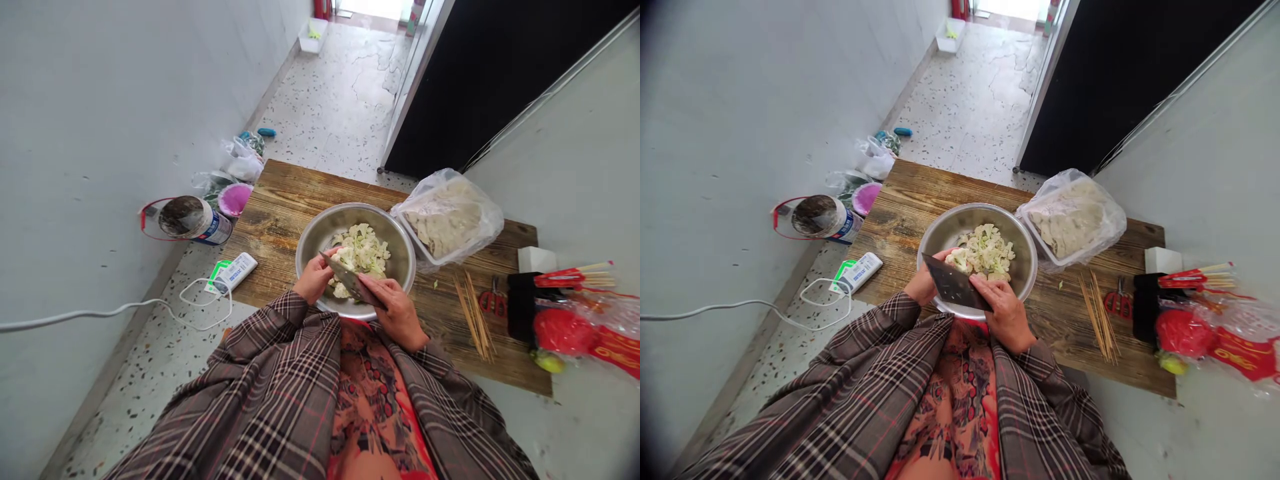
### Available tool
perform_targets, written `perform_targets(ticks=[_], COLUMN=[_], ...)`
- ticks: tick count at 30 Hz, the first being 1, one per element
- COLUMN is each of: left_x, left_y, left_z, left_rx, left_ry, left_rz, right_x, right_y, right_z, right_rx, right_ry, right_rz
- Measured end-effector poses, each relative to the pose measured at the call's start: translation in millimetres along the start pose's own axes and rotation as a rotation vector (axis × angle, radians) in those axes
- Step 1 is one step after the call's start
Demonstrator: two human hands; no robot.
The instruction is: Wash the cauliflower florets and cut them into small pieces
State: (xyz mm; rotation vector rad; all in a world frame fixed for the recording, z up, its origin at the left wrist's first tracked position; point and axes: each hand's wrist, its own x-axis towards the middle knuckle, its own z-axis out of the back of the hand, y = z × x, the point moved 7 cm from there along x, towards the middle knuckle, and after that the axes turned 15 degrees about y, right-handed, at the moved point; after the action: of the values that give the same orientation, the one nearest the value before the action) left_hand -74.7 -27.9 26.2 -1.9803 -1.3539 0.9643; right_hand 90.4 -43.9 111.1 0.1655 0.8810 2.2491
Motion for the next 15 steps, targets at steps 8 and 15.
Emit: perform_targets(ticks=[8, 15], left_x=[-4, -4], left_y=[-10, -10], left_z=[-3.2, -5.8], left_rx=[0.060, 0.075], left_ry=[-0.008, 0.006], left_rz=[0.013, 0.010], right_x=[0, -2], right_y=[5, 6], right_z=[-4, -3], right_rx=[-0.105, -0.093], right_ry=[0.049, 0.030], right_rz=[-0.019, -0.017])
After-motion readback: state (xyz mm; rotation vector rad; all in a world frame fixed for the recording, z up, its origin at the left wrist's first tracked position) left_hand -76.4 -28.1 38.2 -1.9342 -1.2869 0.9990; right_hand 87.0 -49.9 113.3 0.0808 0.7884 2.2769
